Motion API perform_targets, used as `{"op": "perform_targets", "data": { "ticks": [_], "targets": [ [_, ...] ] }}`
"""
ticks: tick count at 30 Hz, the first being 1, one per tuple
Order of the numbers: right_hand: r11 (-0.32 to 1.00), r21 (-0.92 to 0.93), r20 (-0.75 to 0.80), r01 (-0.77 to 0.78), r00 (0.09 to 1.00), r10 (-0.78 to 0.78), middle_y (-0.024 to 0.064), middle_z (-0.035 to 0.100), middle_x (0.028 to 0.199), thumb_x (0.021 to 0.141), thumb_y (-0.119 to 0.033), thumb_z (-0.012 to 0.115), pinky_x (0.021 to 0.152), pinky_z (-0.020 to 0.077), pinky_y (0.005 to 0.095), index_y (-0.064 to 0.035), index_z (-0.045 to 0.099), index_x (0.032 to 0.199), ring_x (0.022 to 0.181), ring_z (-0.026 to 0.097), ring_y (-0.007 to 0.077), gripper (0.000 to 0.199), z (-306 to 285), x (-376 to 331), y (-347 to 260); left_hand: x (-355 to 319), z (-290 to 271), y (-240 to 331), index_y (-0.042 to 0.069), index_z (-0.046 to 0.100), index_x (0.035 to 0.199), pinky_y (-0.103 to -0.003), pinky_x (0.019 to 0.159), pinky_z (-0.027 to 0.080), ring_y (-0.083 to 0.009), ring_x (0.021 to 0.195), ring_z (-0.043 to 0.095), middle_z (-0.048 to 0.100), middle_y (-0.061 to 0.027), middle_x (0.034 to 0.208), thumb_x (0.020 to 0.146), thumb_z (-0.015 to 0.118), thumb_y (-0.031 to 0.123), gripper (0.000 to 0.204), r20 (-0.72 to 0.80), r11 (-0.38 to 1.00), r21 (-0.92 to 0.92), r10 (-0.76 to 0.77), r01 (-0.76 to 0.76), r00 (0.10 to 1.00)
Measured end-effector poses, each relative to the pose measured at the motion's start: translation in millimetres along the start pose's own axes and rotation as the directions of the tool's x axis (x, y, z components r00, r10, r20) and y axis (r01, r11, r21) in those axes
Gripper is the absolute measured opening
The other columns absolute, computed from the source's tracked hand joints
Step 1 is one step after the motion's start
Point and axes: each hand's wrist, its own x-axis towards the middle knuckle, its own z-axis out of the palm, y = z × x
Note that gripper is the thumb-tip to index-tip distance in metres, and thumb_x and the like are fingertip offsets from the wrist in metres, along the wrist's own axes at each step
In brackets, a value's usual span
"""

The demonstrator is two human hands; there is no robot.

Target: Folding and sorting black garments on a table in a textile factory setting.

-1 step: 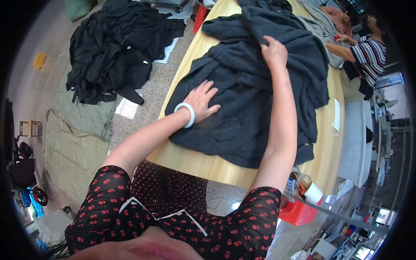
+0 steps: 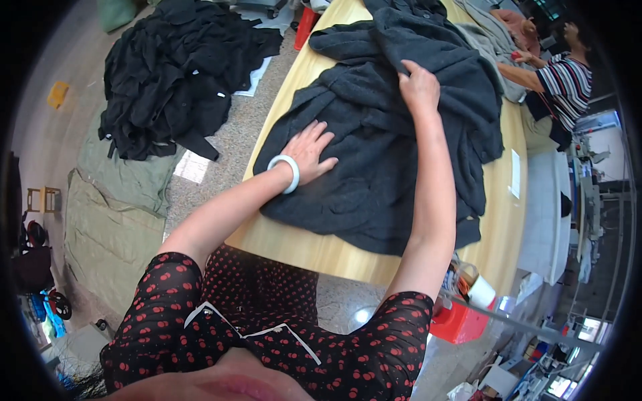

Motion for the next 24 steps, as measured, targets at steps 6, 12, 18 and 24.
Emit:
{"op": "perform_targets", "data": {
  "ticks": [6, 12, 18, 24],
  "targets": [
    [0.955, 0.294, -0.018, 0.049, 0.999, -0.046, 0.0201, 0.056, 0.072, 0.079, -0.021, 0.059, 0.056, 0.0432, 0.0326, -0.0022, 0.058, 0.085, 0.06, 0.055, 0.0307, 0.02, -56, -91, -65, 3, 5, -2, 0.003, 0.045, 0.116, -0.04, 0.101, 0.025, -0.0316, 0.124, 0.027, 0.034, -0.0181, 0.13, 0.077, 0.053, 0.037, 0.052, -0.042, 1.0, 0.0, 0.031, -0.031, 0.999],
    [0.878, 0.456, 0.037, 0.144, 0.983, -0.181, 0.0209, 0.049, 0.064, 0.078, -0.014, 0.06, 0.049, 0.0386, 0.0342, 0.0009, 0.051, 0.072, 0.055, 0.047, 0.0356, 0.019, -94, -154, -134, 18, -19, 7, 0.007, 0.031, 0.124, -0.041, 0.086, 0.04, -0.0378, 0.102, 0.047, 0.044, -0.0205, 0.115, 0.076, 0.058, 0.022, 0.057, -0.32, 0.941, -0.328, -0.024, -0.087, 0.947],
    [0.788, 0.528, 0.026, 0.316, 0.921, -0.388, 0.0166, 0.047, 0.059, 0.077, -0.016, 0.061, 0.049, 0.0371, 0.0375, 0.0011, 0.043, 0.063, 0.054, 0.048, 0.0324, 0.028, -156, -190, -181, 39, -87, 50, 0.025, 0.03, 0.128, -0.041, 0.083, 0.043, -0.0383, 0.099, 0.05, 0.039, -0.0173, 0.121, 0.08, 0.044, 0.016, 0.051, -0.33, 0.854, -0.204, 0.4, -0.478, 0.855],
    [0.491, 0.758, -0.005, 0.43, 0.756, -0.655, 0.0113, 0.042, 0.055, 0.073, -0.015, 0.064, 0.051, 0.0366, 0.0359, -0.003, 0.044, 0.062, 0.054, 0.046, 0.0276, 0.026, -199, -237, -223, 29, -87, 89, 0.024, 0.034, 0.127, -0.038, 0.086, 0.042, -0.0361, 0.103, 0.048, 0.035, -0.0195, 0.124, 0.076, 0.053, 0.021, 0.054, -0.183, 0.742, -0.052, 0.651, -0.668, 0.737]
  ]
}}
